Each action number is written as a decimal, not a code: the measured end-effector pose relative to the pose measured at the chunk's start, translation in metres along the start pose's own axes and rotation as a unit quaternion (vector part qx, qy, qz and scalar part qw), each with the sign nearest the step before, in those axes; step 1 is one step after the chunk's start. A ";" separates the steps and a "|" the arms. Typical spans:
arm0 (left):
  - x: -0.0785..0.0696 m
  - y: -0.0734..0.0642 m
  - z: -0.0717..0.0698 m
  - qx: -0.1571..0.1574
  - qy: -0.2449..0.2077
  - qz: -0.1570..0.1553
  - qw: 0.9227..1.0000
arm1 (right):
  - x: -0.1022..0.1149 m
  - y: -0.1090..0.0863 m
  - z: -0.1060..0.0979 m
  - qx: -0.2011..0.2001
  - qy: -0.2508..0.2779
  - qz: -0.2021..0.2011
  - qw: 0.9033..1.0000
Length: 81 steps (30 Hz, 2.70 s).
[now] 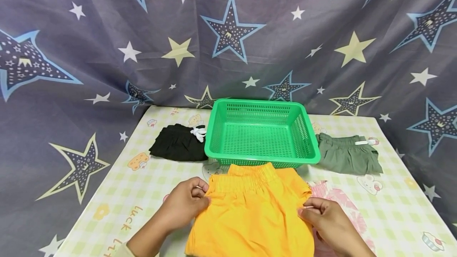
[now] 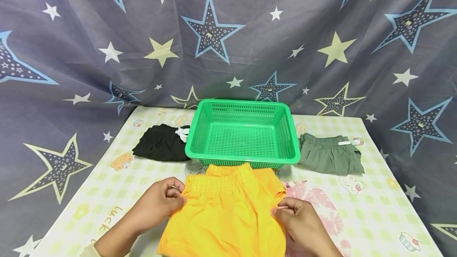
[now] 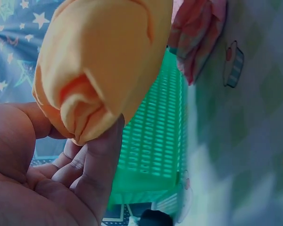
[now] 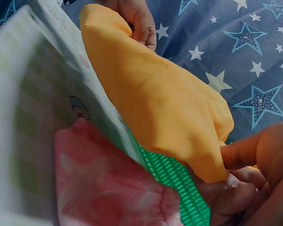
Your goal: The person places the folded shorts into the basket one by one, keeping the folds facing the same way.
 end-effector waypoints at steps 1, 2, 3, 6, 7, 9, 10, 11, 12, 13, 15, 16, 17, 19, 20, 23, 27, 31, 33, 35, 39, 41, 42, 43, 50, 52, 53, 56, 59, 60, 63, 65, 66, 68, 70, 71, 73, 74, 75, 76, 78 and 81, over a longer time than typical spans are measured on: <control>-0.002 0.000 -0.001 0.000 0.003 0.001 1.000 | 0.001 -0.001 0.000 0.000 0.002 0.000 1.000; -0.004 -0.001 -0.002 0.000 0.004 0.002 1.000 | 0.003 -0.002 -0.001 0.000 0.002 -0.001 1.000; -0.006 -0.001 -0.003 0.002 0.005 0.004 1.000 | 0.004 -0.004 -0.001 0.001 0.002 -0.004 1.000; -0.013 -0.002 -0.005 0.008 -0.004 0.013 1.000 | 0.007 -0.006 -0.002 -0.001 0.006 -0.001 1.000; -0.015 -0.002 -0.006 0.010 -0.009 0.018 1.000 | 0.008 -0.007 -0.002 -0.001 0.005 -0.002 1.000; -0.020 -0.003 -0.008 0.012 -0.013 0.027 0.999 | 0.011 -0.009 -0.003 -0.006 0.001 -0.005 1.000; -0.022 -0.003 -0.009 0.012 -0.015 0.030 0.999 | 0.013 -0.009 -0.004 -0.009 0.000 -0.008 1.000; -0.024 -0.003 -0.009 0.012 -0.016 0.033 0.999 | 0.015 -0.010 -0.004 -0.012 0.000 -0.010 1.000; -0.026 -0.003 -0.010 0.011 -0.018 0.035 0.999 | 0.016 -0.011 -0.004 -0.014 0.002 -0.013 1.000; -0.027 -0.003 -0.011 0.010 -0.020 0.037 0.999 | 0.018 -0.011 -0.004 -0.018 0.006 -0.014 1.000; -0.029 -0.003 -0.012 0.009 -0.025 0.037 0.999 | 0.021 -0.013 -0.005 -0.024 0.015 -0.017 0.999; -0.030 -0.003 -0.013 0.008 -0.026 0.038 0.999 | 0.022 -0.013 -0.006 -0.028 0.020 -0.017 0.999; -0.031 -0.003 -0.014 0.007 -0.027 0.038 0.999 | 0.023 -0.014 -0.006 -0.031 0.026 -0.017 0.999; -0.032 -0.003 -0.015 0.006 -0.026 0.039 0.999 | 0.025 -0.015 -0.007 -0.033 0.030 -0.021 0.999; -0.032 -0.003 -0.016 0.006 -0.026 0.038 0.999 | 0.027 -0.015 -0.007 -0.032 0.031 -0.022 0.999; -0.034 -0.002 -0.018 0.005 -0.026 0.039 0.999 | 0.030 -0.016 -0.008 -0.030 0.030 -0.025 0.999; -0.037 0.000 -0.019 0.006 -0.029 0.043 0.999 | 0.035 -0.017 -0.010 -0.039 0.028 -0.025 0.999; -0.038 0.001 -0.020 0.003 -0.029 0.043 0.999 | 0.038 -0.018 -0.012 -0.049 0.026 -0.021 0.998; -0.039 0.002 -0.021 -0.002 -0.026 0.044 0.999 | 0.039 -0.018 -0.013 -0.051 0.026 -0.021 0.998; -0.040 0.003 -0.022 -0.006 -0.021 0.045 0.999 | 0.041 -0.018 -0.014 -0.051 0.026 -0.021 0.998; -0.041 0.006 -0.022 -0.015 -0.011 0.047 0.999 | 0.046 -0.018 -0.015 -0.050 0.030 -0.025 0.998; -0.041 0.007 -0.022 -0.019 -0.008 0.044 0.999 | 0.047 -0.017 -0.015 -0.047 0.031 -0.027 0.998; -0.041 0.007 -0.022 -0.020 -0.008 0.042 0.999 | 0.047 -0.017 -0.015 -0.046 0.032 -0.029 0.998; -0.041 0.008 -0.022 -0.022 -0.008 0.039 0.999 | 0.048 -0.017 -0.015 -0.046 0.033 -0.030 0.998; -0.041 0.013 -0.022 -0.028 -0.004 0.035 0.999 | 0.051 -0.015 -0.016 -0.049 0.044 -0.040 0.997; -0.041 0.015 -0.022 -0.028 -0.003 0.036 0.999 | 0.053 -0.014 -0.017 -0.051 0.047 -0.043 0.997; -0.040 0.015 -0.022 -0.028 -0.003 0.035 0.999 | 0.053 -0.014 -0.017 -0.053 0.047 -0.044 0.996; -0.039 0.018 -0.022 -0.031 -0.008 0.033 0.999 | 0.054 -0.012 -0.017 -0.055 0.051 -0.046 0.996; -0.038 0.020 -0.021 -0.034 -0.015 0.029 0.999 | 0.055 -0.010 -0.018 -0.062 0.053 -0.047 0.996; -0.038 0.021 -0.021 -0.036 -0.015 0.029 0.999 | 0.055 -0.009 -0.018 -0.065 0.054 -0.047 0.995; -0.038 0.024 -0.022 -0.040 -0.015 0.032 0.999 | 0.057 -0.007 -0.020 -0.073 0.054 -0.050 0.995; -0.039 0.027 -0.023 -0.042 -0.012 0.037 0.998 | 0.059 -0.006 -0.021 -0.077 0.056 -0.054 0.994; -0.040 0.028 -0.024 -0.042 -0.009 0.043 0.998 | 0.060 -0.005 -0.021 -0.077 0.054 -0.059 0.994; -0.041 0.031 -0.025 -0.042 -0.006 0.050 0.998 | 0.062 -0.003 -0.022 -0.077 0.053 -0.063 0.994; -0.042 0.033 -0.026 -0.040 -0.003 0.056 0.998 | 0.063 -0.002 -0.022 -0.074 0.051 -0.067 0.994; -0.042 0.033 -0.026 -0.039 -0.002 0.058 0.998 | 0.064 -0.001 -0.022 -0.074 0.052 -0.068 0.994; -0.042 0.035 -0.026 -0.039 -0.001 0.058 0.998 | 0.065 0.002 -0.023 -0.071 0.050 -0.067 0.994; -0.042 0.036 -0.026 -0.038 0.000 0.058 0.998 | 0.065 0.003 -0.023 -0.069 0.047 -0.067 0.994; -0.042 0.037 -0.026 -0.037 0.001 0.058 0.998 | 0.065 0.005 -0.024 -0.069 0.045 -0.066 0.994; -0.041 0.038 -0.025 -0.036 0.001 0.058 0.998 | 0.066 0.006 -0.024 -0.069 0.045 -0.065 0.995; -0.040 0.041 -0.025 -0.037 -0.002 0.057 0.998 | 0.067 0.009 -0.025 -0.068 0.040 -0.064 0.995; -0.039 0.045 -0.025 -0.038 -0.004 0.054 0.998 | 0.070 0.011 -0.027 -0.071 0.031 -0.062 0.995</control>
Point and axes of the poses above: each hand's wrist, its own y-axis towards the middle knuckle, its own z-axis out of the palm, x = y × z, the point moved 8 cm from there along y, towards the middle knuckle, and after that the axes turned 14 degrees about z, right-handed, at the moved point
